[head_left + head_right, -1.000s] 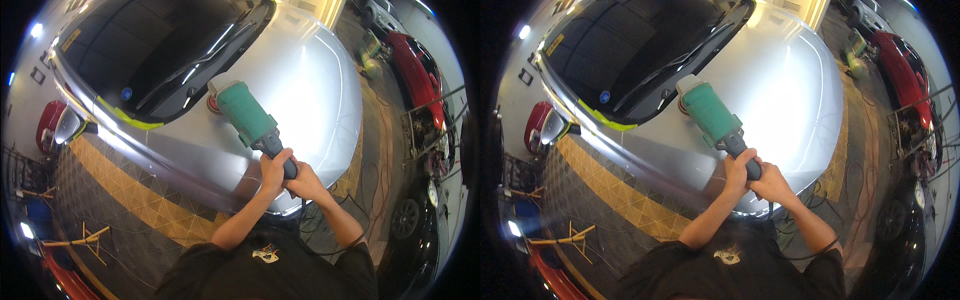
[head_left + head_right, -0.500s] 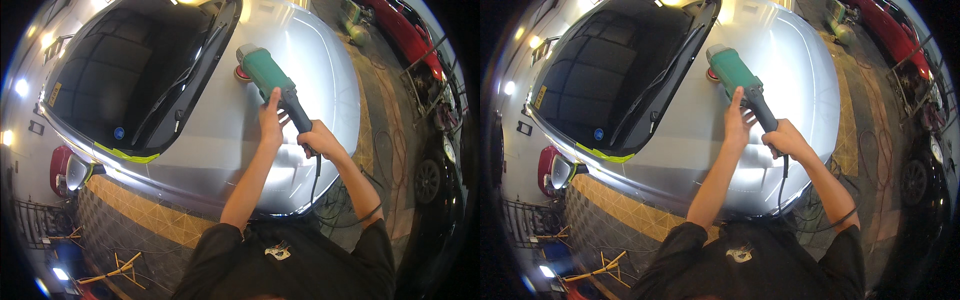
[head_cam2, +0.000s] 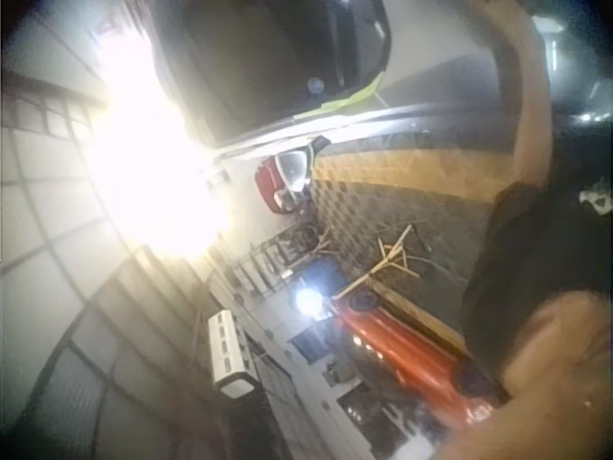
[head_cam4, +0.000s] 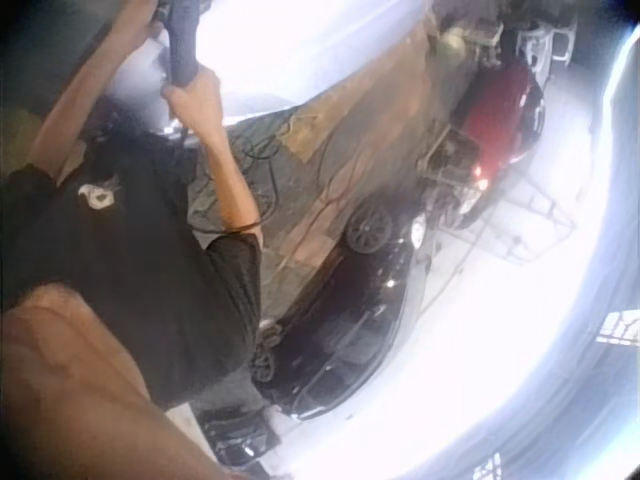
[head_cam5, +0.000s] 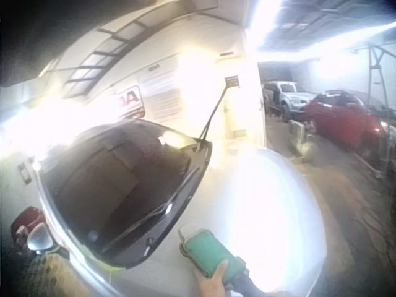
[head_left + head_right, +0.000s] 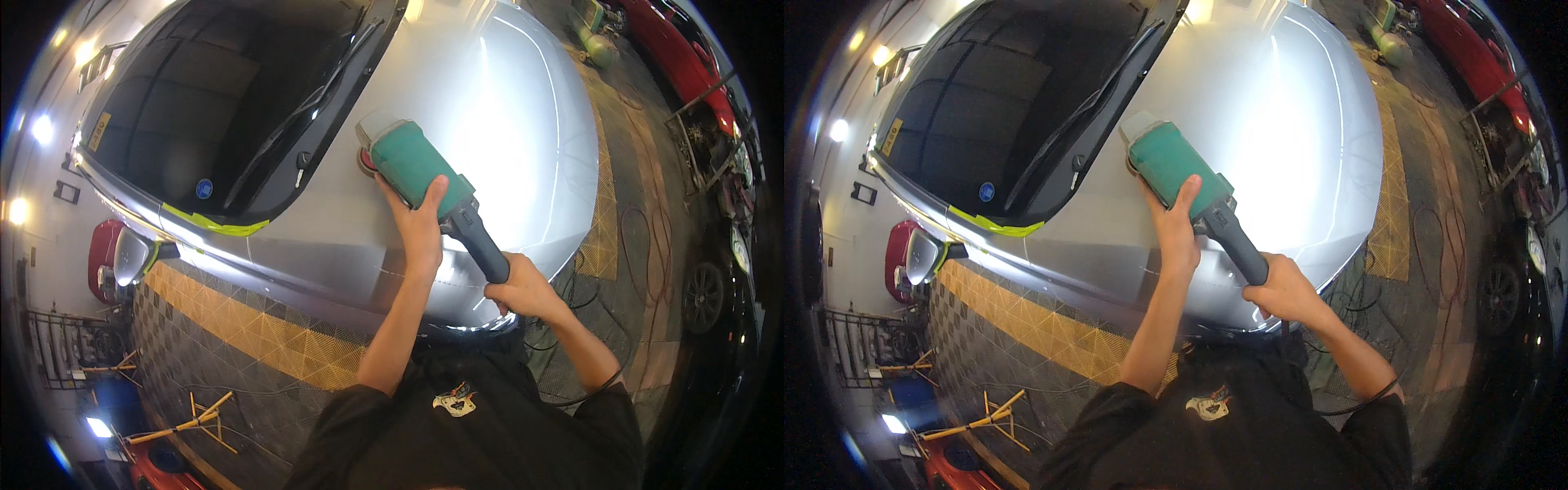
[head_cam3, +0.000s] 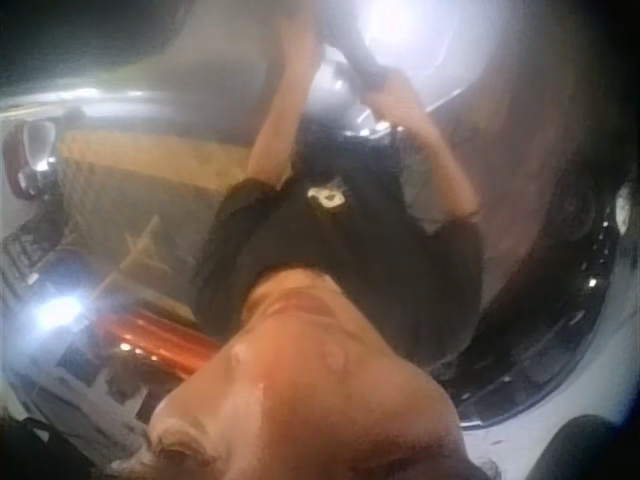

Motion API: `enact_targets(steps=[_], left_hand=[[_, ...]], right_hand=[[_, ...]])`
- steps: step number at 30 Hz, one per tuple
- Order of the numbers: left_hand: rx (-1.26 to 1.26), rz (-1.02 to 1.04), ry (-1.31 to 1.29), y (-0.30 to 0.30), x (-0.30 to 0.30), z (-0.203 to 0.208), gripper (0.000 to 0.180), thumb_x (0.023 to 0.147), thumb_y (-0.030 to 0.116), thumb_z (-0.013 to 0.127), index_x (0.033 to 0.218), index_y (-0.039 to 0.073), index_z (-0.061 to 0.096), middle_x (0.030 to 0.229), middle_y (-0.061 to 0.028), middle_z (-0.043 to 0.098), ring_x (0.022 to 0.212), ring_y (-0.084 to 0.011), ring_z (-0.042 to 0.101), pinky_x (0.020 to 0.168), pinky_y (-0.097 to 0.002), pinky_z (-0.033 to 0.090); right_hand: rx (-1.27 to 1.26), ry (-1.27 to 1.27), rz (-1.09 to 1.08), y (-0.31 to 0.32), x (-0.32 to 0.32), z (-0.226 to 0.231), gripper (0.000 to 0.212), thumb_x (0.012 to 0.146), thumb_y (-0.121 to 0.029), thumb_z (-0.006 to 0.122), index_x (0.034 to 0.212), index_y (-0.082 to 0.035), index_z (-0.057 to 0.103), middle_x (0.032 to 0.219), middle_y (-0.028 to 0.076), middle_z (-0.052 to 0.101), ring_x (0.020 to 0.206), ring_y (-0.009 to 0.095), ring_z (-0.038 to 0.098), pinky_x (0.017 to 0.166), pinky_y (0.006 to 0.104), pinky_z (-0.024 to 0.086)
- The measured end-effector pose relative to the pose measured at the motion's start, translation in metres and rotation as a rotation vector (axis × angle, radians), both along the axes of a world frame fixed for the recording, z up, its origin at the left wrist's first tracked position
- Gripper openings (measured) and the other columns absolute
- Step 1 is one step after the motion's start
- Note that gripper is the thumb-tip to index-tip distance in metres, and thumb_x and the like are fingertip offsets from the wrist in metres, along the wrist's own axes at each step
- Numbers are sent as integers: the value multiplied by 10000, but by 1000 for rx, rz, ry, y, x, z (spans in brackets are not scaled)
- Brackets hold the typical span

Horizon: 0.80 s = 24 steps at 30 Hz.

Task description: The person uses a green electric polishing machine to buff the hood of a silver car. They move the tool in circular and sweeping motions across the surface, covering the center and edges of the hood.

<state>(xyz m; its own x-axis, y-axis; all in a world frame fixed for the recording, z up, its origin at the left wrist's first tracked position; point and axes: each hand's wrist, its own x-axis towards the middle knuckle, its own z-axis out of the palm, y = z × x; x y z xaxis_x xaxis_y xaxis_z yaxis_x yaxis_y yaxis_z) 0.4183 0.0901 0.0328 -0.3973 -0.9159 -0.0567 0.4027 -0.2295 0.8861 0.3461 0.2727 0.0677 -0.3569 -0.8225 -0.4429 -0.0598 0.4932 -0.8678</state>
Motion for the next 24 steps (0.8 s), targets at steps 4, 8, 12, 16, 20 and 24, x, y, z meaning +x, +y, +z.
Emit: enact_targets(steps=[4, 8, 12, 16, 20, 24], left_hand=[[-31, 12, 31, 5, 16, -4, 1154, 921, 175, 810, 1687, 49, -44, 1695, -194, 197, 1499, -291, 331, 1242, -395, 272], [-62, 42, -7, 19, 20, -5, 1144, 934, 209, 803, 1688, 54, -42, 1705, -201, 174, 1518, -296, 304, 1246, -394, 264], [-84, 44, -77, 45, 18, -7, 1153, 932, 201, 803, 1687, 60, -57, 1699, -211, 182, 1495, -301, 340, 1227, -394, 307], [-90, -15, -51, 80, 1, -12, 1183, 905, 120, 809, 1687, 77, -78, 1587, -189, 338, 1354, -276, 486, 1100, -373, 468], [-21, -224, 18, 121, -17, -13, 1212, 897, 155, 811, 1683, 114, -111, 1508, -210, 454, 1254, -269, 570, 1042, -377, 511], [-22, -404, -61, 154, -44, -25, 1248, 885, 201, 815, 1674, 156, -152, 1325, -226, 624, 1011, -299, 694, 922, -402, 576]], right_hand=[[36, 15, 41, 6, 13, -4, 358, 804, -160, 718, 1052, 86, 642, 624, 89, 633, 498, 164, 633, 495, 326, 505], [14, 12, 25, 15, 14, 0, 403, 846, -247, 767, 1046, 80, 642, 621, 63, 610, 514, 149, 621, 500, 317, 494], [70, 20, -44, 38, 16, 0, 417, 866, -292, 797, 1022, 63, 645, 628, 41, 601, 522, 127, 595, 494, 303, 470], [199, 88, -127, 71, 13, 2, 399, 854, -297, 835, 960, 43, 653, 633, 19, 601, 520, 113, 579, 484, 293, 446], [258, 113, -339, 108, 23, -1, 253, 822, -159, 795, 856, 35, 636, 626, 41, 597, 499, 125, 572, 477, 296, 435], [239, 60, -515, 155, 25, -22, 144, 790, -63, 712, 811, 38, 611, 612, 68, 593, 473, 153, 570, 471, 308, 438]])
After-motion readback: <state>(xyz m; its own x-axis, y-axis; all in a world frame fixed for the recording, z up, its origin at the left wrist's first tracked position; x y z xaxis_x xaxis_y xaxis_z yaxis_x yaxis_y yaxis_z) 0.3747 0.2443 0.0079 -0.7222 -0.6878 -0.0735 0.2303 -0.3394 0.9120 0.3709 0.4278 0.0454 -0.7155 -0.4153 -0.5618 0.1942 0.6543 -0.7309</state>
